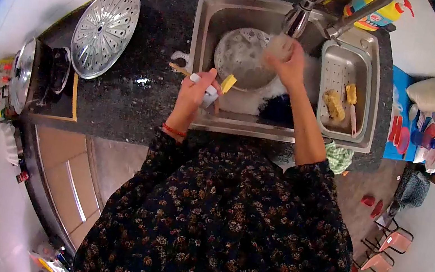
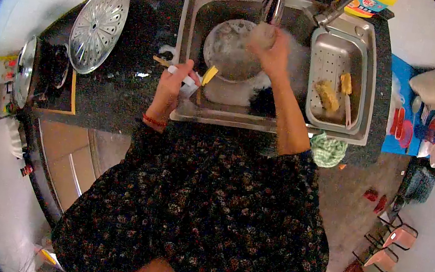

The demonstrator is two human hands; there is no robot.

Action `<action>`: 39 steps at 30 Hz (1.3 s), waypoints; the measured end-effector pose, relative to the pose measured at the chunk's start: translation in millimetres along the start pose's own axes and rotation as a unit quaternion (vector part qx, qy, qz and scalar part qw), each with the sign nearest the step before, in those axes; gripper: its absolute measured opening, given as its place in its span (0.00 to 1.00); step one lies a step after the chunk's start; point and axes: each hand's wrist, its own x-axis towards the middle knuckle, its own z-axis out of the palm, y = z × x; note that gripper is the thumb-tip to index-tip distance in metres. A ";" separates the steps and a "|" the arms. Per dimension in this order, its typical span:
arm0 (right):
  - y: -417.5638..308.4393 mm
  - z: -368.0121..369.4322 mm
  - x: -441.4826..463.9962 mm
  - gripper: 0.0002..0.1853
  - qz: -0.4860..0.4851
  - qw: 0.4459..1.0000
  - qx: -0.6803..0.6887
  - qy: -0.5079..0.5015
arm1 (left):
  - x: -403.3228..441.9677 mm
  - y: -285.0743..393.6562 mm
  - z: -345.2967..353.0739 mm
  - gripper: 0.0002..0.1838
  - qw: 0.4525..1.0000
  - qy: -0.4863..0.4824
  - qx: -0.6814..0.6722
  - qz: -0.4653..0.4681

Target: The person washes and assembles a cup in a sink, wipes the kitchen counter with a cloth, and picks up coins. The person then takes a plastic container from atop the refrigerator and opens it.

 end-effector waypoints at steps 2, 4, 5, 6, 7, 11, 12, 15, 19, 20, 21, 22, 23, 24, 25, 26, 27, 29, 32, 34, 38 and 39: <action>3.4 0.6 5.1 0.39 -0.006 1.000 -0.004 -0.002 | 4.4 -4.9 -2.6 0.23 1.000 -0.013 0.007 0.024; -10.0 -6.7 -0.7 0.39 -0.008 0.996 0.086 0.000 | 10.2 -7.8 -4.8 0.23 1.000 -0.004 0.004 0.031; -5.3 -6.7 -1.7 0.39 -0.005 0.998 0.060 -0.005 | 7.2 -11.3 -5.5 0.24 1.000 0.001 0.003 0.028; -2.0 -5.6 1.3 0.38 -0.003 0.999 0.037 -0.008 | 2.7 -10.9 -5.4 0.23 1.000 -0.002 0.004 0.011; 0.4 -4.4 6.7 0.38 -0.008 1.000 0.014 -0.008 | 2.1 -6.1 -4.6 0.23 1.000 -0.007 0.005 0.001; -5.3 -6.0 3.1 0.37 -0.010 1.000 -0.006 -0.011 | 4.0 2.9 1.8 0.24 0.999 -0.003 0.004 0.033; -7.3 -7.3 2.9 0.37 0.006 1.000 -0.028 0.008 | 1.5 1.3 1.5 0.24 0.999 -0.008 0.007 0.034; -4.5 -4.4 5.5 0.37 -0.018 0.999 -0.033 -0.010 | 4.8 -1.9 -1.0 0.24 1.000 -0.007 0.017 0.012; 8.8 -0.4 6.5 0.38 -0.039 0.999 0.007 0.023 | 0.5 -2.2 0.9 0.24 1.000 -0.001 -0.008 0.000; 9.8 -1.4 4.8 0.38 -0.033 0.999 0.004 0.000 | 2.2 -4.7 1.0 0.24 1.000 0.001 0.003 0.010; 2.9 -2.7 3.5 0.38 -0.029 0.999 0.002 -0.022 | 6.5 -3.6 0.2 0.24 1.000 0.003 0.014 0.023; -3.5 -3.2 5.1 0.38 -0.024 0.999 -0.002 -0.046 | 9.1 -2.1 -0.7 0.24 0.999 0.006 0.017 0.027; -7.8 -3.0 7.8 0.38 0.002 0.999 0.037 -0.035 | 8.7 -2.1 -0.8 0.24 0.999 0.010 0.018 0.028; -9.5 -3.6 6.0 0.38 0.031 0.996 0.075 -0.024 | 5.5 -3.9 -0.4 0.24 0.999 0.014 0.019 0.025; -10.2 -4.9 1.1 0.38 0.062 0.992 0.112 -0.013 | 2.2 1.8 -0.5 0.24 1.000 0.009 0.018 -0.009; -5.7 -3.7 0.2 0.39 0.035 0.991 0.122 -0.035 | 1.8 -0.5 -0.7 0.24 1.000 0.004 0.019 -0.003; -1.5 -0.6 3.5 0.39 0.006 0.990 0.132 -0.056 | 4.4 -0.7 -0.4 0.24 1.000 -0.002 0.021 0.007; 9.3 1.9 9.3 0.38 -0.003 0.992 0.113 -0.048 | 3.8 -0.5 -2.2 0.24 0.999 -0.012 0.041 0.023; 11.4 -0.8 9.1 0.39 0.031 0.997 0.072 -0.017 | 3.9 -1.4 -1.5 0.24 1.000 0.003 0.010 -0.015; 8.8 5.2 8.8 0.39 0.020 0.990 0.117 -0.075 | 6.8 -4.3 -3.7 0.24 1.000 -0.008 0.029 0.007; 5.5 0.5 4.7 0.36 0.028 0.993 0.107 -0.045 | 7.2 -7.8 -2.8 0.24 0.999 0.002 0.027 0.027; 7.6 3.8 6.3 0.35 -0.005 0.997 0.050 -0.058 | 8.8 -6.6 -2.9 0.24 0.999 0.000 0.027 0.019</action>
